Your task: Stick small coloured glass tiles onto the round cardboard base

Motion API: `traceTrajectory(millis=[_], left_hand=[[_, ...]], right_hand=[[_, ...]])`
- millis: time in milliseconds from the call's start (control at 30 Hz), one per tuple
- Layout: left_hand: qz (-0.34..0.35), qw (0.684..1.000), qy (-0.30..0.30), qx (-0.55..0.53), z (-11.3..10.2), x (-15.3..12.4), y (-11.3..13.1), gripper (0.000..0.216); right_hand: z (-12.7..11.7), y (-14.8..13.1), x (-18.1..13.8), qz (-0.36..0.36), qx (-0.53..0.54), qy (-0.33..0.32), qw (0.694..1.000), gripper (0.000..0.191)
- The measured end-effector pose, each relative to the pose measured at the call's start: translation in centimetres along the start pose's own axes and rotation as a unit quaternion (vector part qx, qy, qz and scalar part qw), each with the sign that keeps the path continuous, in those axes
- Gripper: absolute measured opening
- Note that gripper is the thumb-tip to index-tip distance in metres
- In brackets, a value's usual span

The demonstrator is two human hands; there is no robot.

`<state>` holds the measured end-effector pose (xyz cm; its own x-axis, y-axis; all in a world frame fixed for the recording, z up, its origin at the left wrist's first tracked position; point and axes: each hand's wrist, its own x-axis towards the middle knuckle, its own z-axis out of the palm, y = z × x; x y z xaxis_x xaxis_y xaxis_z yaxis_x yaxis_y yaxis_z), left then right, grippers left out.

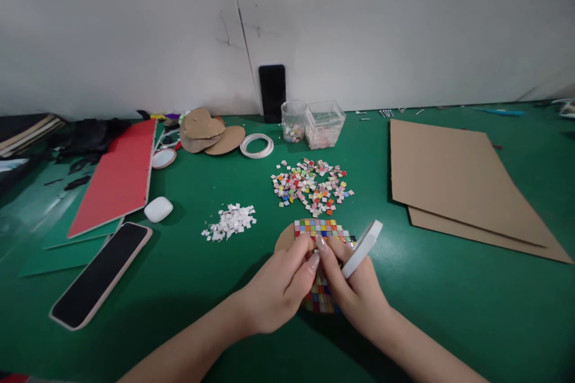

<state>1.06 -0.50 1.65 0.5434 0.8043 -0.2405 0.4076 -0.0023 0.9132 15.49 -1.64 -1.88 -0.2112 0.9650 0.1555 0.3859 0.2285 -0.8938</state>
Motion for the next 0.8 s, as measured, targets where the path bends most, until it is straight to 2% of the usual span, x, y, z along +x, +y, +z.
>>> traceTrajectory(millis=[233, 800], left_hand=[[-0.009, 0.999, -0.016, -0.038, 0.15, -0.29, -0.45, 0.022], [0.018, 1.000, -0.017, -0.011, 0.05, -0.25, -0.65, 0.020]], right_hand=[[-0.01, 0.10, 0.02, 0.022, 0.030, 0.002, 0.999, 0.027], [-0.10, 0.24, 0.08, 0.025, 0.034, -0.002, 0.999, 0.027]])
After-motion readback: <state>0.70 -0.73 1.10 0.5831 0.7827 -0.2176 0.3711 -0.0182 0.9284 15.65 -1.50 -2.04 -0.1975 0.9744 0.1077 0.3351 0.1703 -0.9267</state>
